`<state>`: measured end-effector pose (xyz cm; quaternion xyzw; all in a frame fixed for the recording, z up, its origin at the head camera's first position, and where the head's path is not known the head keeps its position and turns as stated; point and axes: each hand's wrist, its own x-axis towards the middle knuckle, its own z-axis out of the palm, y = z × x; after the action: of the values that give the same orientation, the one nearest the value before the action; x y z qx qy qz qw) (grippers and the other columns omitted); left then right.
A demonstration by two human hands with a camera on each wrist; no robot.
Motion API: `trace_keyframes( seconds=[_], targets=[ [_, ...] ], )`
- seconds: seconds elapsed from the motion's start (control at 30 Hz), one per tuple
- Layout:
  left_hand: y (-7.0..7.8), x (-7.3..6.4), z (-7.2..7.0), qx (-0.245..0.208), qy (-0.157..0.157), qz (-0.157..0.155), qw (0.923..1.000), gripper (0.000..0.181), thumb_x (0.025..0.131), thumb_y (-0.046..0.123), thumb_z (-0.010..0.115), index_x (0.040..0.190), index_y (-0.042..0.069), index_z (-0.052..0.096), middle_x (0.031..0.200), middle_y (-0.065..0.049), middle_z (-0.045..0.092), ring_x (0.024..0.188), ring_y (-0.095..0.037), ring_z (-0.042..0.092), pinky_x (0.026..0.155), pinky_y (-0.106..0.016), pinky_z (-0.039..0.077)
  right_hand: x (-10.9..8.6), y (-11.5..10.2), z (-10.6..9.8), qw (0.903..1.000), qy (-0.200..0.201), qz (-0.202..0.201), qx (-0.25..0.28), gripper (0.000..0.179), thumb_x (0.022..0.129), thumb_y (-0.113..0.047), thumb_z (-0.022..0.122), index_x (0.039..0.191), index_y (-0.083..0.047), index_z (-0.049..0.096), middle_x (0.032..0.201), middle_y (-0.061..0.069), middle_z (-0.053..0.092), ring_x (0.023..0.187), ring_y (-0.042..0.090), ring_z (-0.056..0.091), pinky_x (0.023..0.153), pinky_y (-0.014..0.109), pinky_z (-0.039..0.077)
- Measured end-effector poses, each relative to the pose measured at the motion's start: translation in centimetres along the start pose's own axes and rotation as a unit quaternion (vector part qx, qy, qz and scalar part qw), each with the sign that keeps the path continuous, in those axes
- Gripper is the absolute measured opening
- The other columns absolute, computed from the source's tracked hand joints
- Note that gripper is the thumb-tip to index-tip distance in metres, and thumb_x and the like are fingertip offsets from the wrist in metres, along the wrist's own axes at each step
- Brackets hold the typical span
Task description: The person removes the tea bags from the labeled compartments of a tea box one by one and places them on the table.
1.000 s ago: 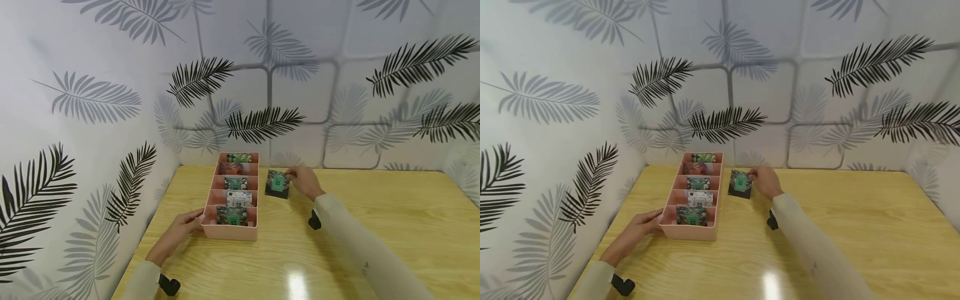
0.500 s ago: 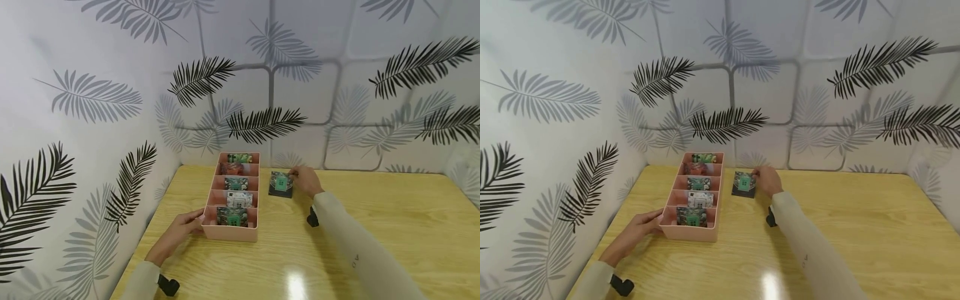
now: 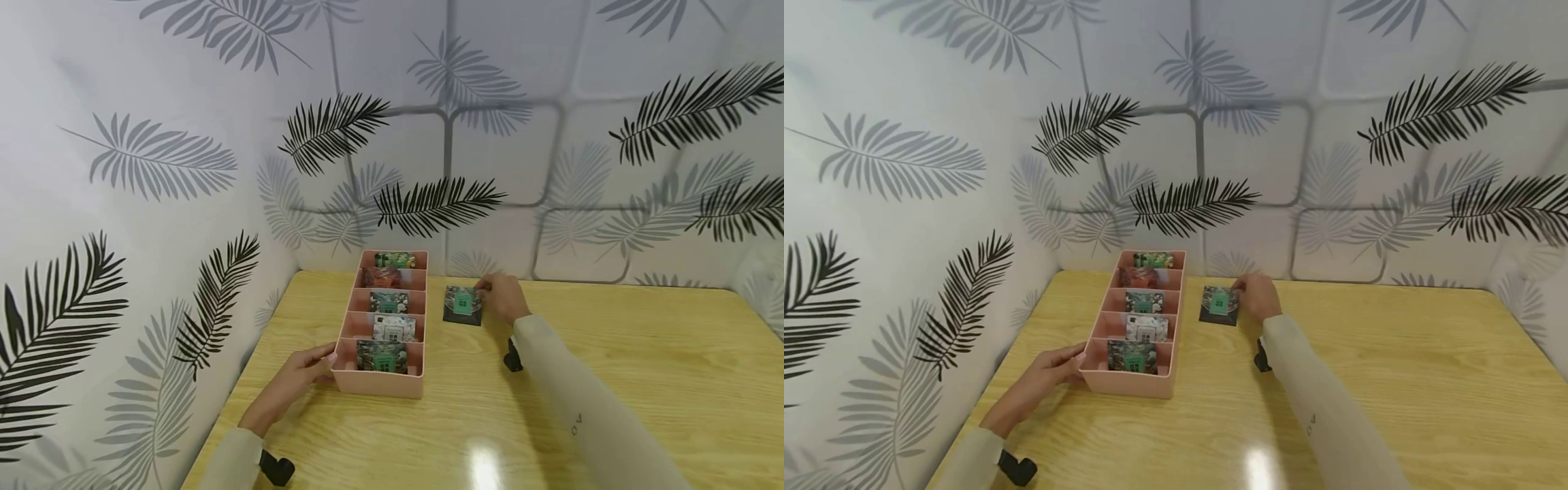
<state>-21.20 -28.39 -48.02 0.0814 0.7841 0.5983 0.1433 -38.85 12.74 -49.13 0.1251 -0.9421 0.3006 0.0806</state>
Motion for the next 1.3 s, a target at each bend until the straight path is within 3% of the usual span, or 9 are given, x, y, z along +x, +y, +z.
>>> trace_keyframes(
  seconds=[0.37, 0.77, 0.9, 1.03, 1.17, 1.3],
  targets=[
    [0.2, 0.3, 0.3, -0.005, 0.002, -0.001, 1.0000, 0.062, 0.096, 0.043, 0.053, 0.147, 0.010, 0.039, 0.149, -0.010, 0.036, 0.109, -0.025, 0.060, 0.095, -0.047, 0.047, 0.3, 0.6, -0.3, 0.9999, 0.001, 0.008, -0.008, 0.016, 0.093, -0.009, 0.063, 0.102, -0.001, 0.072, 0.097, 0.015, 0.070, 0.086, 0.030, 0.065, 0.076, 0.045, 0.053],
    [0.0, 0.0, 0.2, 0.008, 0.010, -0.011, 0.9999, 0.062, 0.097, 0.042, 0.052, 0.147, 0.008, 0.038, 0.149, -0.015, 0.035, 0.111, -0.027, 0.060, 0.095, -0.046, 0.047, 0.0, 0.1, -0.9, 0.9987, 0.020, 0.036, 0.030, 0.027, 0.100, -0.023, 0.053, 0.106, -0.001, 0.068, 0.089, 0.012, 0.066, 0.071, 0.024, 0.059, 0.060, 0.037, 0.047],
    [0.3, 0.0, 0.2, 0.010, 0.014, -0.016, 0.9997, 0.061, 0.097, 0.041, 0.053, 0.147, 0.009, 0.038, 0.149, -0.015, 0.036, 0.110, -0.026, 0.060, 0.096, -0.047, 0.046, -0.4, 0.0, -1.2, 0.9945, 0.007, 0.054, 0.090, 0.032, 0.100, -0.026, 0.051, 0.109, 0.000, 0.068, 0.096, 0.015, 0.068, 0.080, 0.026, 0.063, 0.062, 0.036, 0.049],
    [0.4, 0.1, 0.2, 0.010, 0.018, -0.020, 0.9996, 0.060, 0.097, 0.040, 0.054, 0.146, 0.009, 0.039, 0.148, -0.015, 0.037, 0.107, -0.025, 0.061, 0.094, -0.047, 0.047, -1.0, -0.5, -1.7, 0.9846, -0.020, 0.078, 0.155, 0.038, 0.100, -0.033, 0.050, 0.114, -0.001, 0.066, 0.108, 0.018, 0.066, 0.095, 0.031, 0.062, 0.074, 0.041, 0.051],
    [0.5, 0.0, 0.3, 0.011, 0.018, -0.019, 0.9996, 0.061, 0.097, 0.041, 0.054, 0.146, 0.008, 0.039, 0.148, -0.016, 0.037, 0.104, -0.026, 0.062, 0.093, -0.046, 0.048, -1.7, -1.3, -2.4, 0.9821, -0.035, 0.076, 0.169, 0.040, 0.100, -0.038, 0.050, 0.115, -0.005, 0.066, 0.110, 0.017, 0.065, 0.101, 0.033, 0.061, 0.081, 0.045, 0.050],
    [0.4, 0.1, 0.5, 0.003, 0.014, -0.015, 0.9998, 0.062, 0.096, 0.041, 0.055, 0.146, 0.007, 0.039, 0.148, -0.016, 0.037, 0.104, -0.026, 0.063, 0.093, -0.046, 0.048, -2.5, -1.9, -3.3, 0.9839, -0.036, 0.059, 0.165, 0.033, 0.100, -0.036, 0.051, 0.110, -0.010, 0.068, 0.108, 0.015, 0.066, 0.099, 0.034, 0.061, 0.077, 0.043, 0.050]
  ],
)
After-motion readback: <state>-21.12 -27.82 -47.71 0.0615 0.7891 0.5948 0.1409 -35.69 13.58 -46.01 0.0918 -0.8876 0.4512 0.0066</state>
